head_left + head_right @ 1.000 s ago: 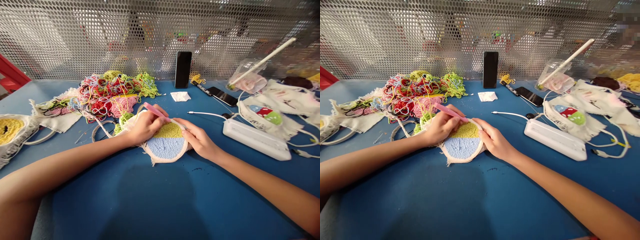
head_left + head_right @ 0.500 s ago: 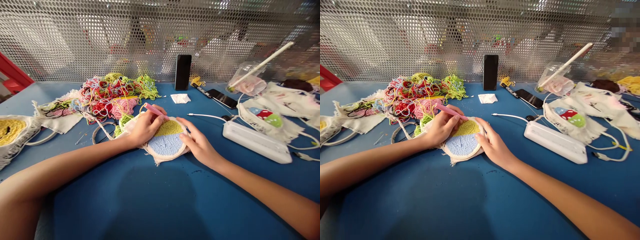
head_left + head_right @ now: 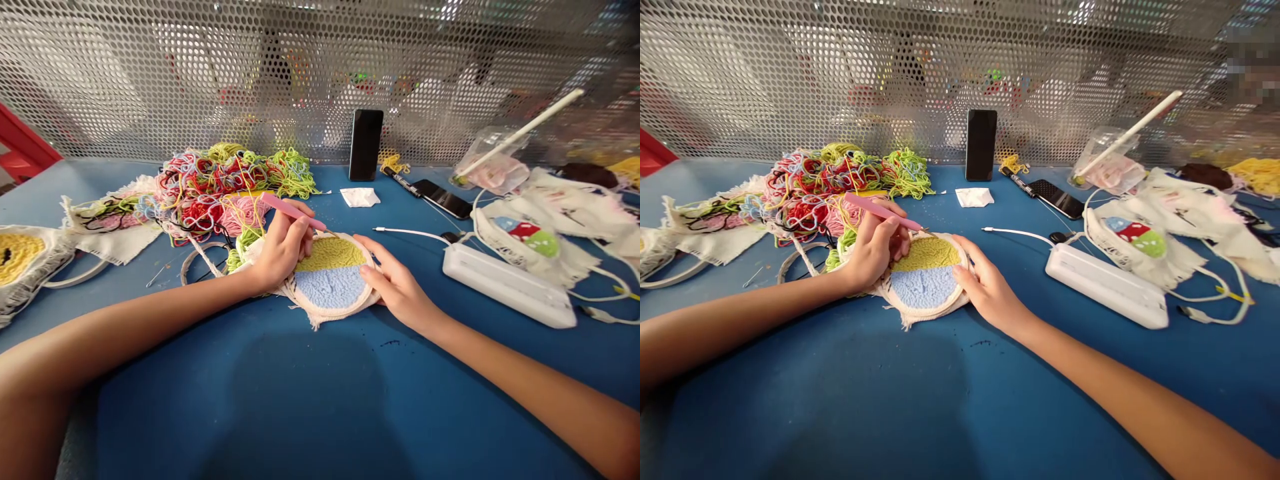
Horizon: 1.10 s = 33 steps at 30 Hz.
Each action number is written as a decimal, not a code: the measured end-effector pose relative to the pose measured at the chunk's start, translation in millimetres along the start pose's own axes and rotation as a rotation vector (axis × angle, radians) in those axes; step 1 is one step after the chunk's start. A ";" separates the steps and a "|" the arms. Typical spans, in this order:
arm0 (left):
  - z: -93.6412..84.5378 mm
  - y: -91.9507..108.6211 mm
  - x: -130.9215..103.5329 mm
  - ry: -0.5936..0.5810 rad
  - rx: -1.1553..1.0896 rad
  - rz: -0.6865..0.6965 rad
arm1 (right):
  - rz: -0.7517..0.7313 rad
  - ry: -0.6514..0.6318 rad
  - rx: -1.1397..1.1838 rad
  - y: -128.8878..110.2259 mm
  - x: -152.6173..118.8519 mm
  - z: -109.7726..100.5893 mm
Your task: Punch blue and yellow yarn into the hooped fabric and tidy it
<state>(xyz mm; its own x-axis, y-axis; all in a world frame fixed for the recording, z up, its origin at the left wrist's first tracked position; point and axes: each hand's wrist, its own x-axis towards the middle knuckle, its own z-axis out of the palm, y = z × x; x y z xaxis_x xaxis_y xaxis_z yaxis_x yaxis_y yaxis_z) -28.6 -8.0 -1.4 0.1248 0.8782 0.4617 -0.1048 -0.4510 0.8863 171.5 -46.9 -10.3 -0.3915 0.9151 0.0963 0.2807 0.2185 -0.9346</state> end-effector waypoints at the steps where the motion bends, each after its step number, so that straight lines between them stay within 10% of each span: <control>1: -0.2 -0.1 -0.1 -0.002 0.000 0.001 | -0.004 0.004 0.012 0.6 0.0 0.3; 20: -2.9 -4.8 -1.0 -0.052 0.044 0.042 | -0.022 0.012 -0.031 -0.4 0.8 0.6; 33: -0.6 6.6 11.7 -0.289 0.488 0.048 | 0.059 0.011 0.042 -6.7 1.7 1.1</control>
<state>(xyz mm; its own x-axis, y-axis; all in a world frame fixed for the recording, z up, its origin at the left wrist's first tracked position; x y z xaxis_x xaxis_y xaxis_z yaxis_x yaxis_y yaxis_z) -28.4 -0.6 9.8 0.4030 0.8069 0.4319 0.3424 -0.5706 0.7465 168.0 -47.2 -4.2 -0.3659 0.9296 0.0439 0.2663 0.1498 -0.9522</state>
